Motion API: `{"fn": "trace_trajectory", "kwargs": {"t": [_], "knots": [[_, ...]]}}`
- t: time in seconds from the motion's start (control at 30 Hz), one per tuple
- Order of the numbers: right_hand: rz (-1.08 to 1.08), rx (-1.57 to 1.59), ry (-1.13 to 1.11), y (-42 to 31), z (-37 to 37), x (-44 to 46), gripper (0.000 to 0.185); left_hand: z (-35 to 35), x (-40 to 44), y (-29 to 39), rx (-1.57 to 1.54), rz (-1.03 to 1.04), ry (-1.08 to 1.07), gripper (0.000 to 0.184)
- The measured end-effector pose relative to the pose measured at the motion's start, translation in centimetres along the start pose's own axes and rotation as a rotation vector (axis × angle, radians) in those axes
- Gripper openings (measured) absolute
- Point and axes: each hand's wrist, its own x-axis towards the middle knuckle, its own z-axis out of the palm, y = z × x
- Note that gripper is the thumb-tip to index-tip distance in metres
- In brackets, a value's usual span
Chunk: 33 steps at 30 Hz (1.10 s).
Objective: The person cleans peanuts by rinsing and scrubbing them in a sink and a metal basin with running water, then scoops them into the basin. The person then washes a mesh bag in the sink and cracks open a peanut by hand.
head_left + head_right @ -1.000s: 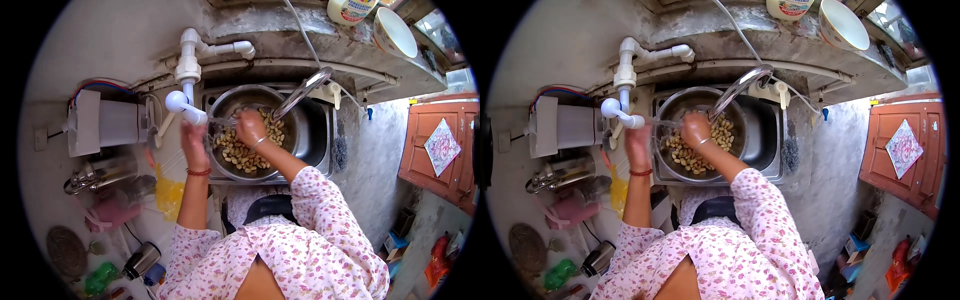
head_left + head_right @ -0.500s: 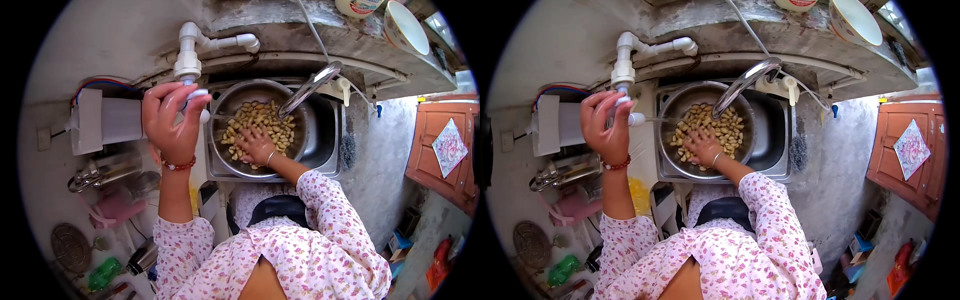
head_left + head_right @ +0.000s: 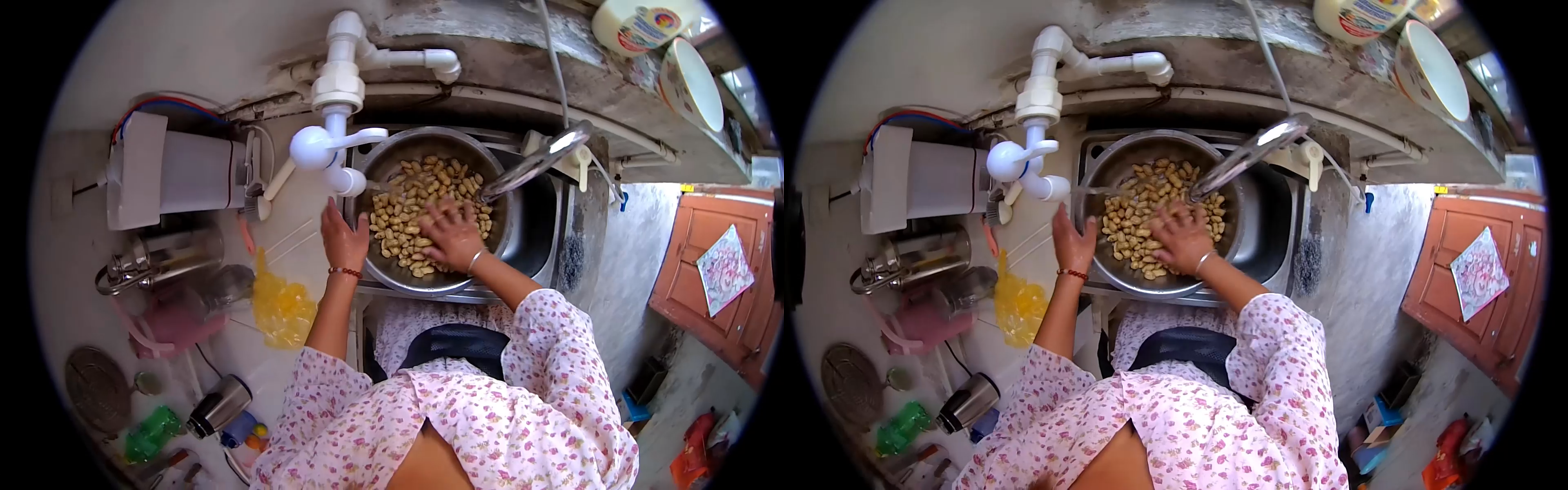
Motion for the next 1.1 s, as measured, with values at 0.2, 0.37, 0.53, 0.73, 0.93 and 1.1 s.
{"fn": "trace_trajectory", "kwargs": {"t": [0.2, 0.37, 0.53, 0.73, 0.93, 1.1], "knots": [[0.427, 0.002, 0.234, 1.1, 2.7, 5.8, 0.071, 2.8, -2.5, -2.1, -0.177, -0.182, -0.018, 0.039], [0.209, 0.067, 0.124, -6.7, 1.4, 7.9, 0.07, 1.7, -1.7, -1.3, -0.277, -0.238, -0.093, 0.035], [-0.072, 0.011, -0.191, -2.3, -0.3, 2.5, 0.069, 1.4, -1.4, -1.3, -0.303, -0.276, -0.131, 0.035], [0.403, -0.095, 0.01, -1.0, 2.5, 9.5, 0.077, 1.5, -1.4, -1.2, -0.249, -0.271, -0.15, 0.037], [-0.075, 0.132, 0.056, -6.5, 2.0, 6.9, 0.052, 1.2, -1.7, -1.3, -0.26, -0.284, -0.149, 0.038], [0.144, 0.171, 0.318, -2.7, -1.0, 4.7, 0.029, -1.9, 0.3, 0.8, -0.129, 0.054, 0.238, 0.036]]}}
